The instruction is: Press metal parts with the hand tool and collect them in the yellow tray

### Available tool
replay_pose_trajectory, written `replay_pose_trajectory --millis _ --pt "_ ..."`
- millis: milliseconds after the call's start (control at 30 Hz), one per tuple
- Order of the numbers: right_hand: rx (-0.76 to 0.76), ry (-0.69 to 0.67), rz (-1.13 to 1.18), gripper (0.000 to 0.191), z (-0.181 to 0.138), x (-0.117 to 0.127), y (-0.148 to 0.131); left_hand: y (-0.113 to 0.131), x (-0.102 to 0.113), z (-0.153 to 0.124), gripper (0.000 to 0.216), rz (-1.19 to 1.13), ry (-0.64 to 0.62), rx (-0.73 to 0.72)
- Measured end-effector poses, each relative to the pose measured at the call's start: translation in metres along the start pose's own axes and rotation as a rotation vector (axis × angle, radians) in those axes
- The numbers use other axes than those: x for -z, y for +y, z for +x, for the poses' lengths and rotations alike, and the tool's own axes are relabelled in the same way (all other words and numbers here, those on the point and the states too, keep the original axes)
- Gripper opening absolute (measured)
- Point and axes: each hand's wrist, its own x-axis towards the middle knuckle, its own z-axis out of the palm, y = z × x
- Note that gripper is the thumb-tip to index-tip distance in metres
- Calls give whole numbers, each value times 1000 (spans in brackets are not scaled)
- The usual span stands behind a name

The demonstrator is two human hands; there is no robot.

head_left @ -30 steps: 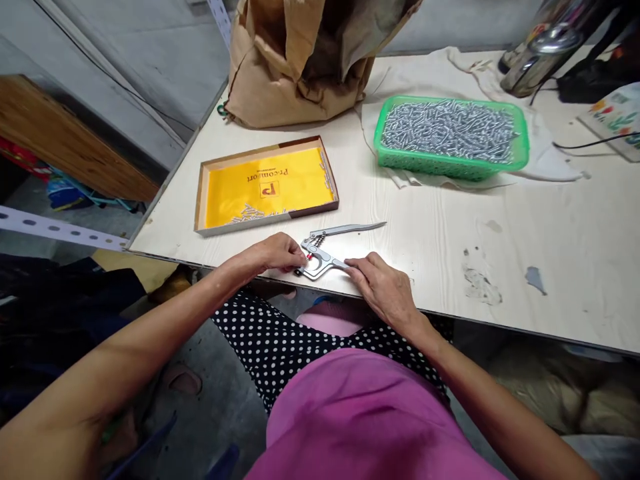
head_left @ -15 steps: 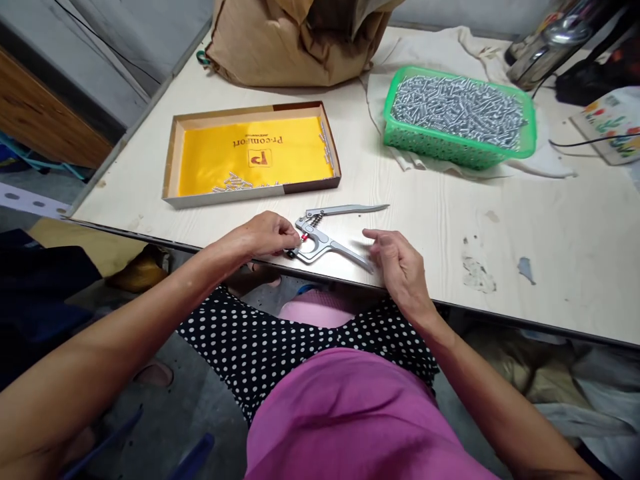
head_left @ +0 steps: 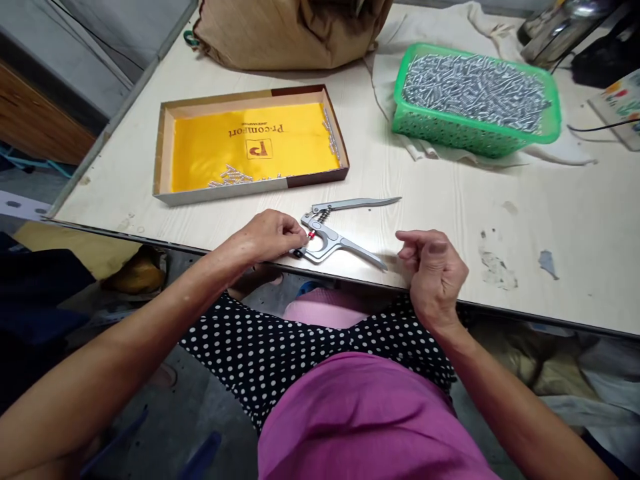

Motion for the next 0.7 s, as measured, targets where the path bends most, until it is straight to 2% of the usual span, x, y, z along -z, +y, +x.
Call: replay_pose_trajectory --millis 333,533,700 --pt "72 -87 -124 38 -2 4 0 3 2 -2 24 -35 -21 12" --pt "119 -288 -303 22 9 0 -2 7 4 -2 24 -39 -65 82" --pt "170 -375 -322 23 11 -4 0 9 7 -1 24 -96 -109 127"
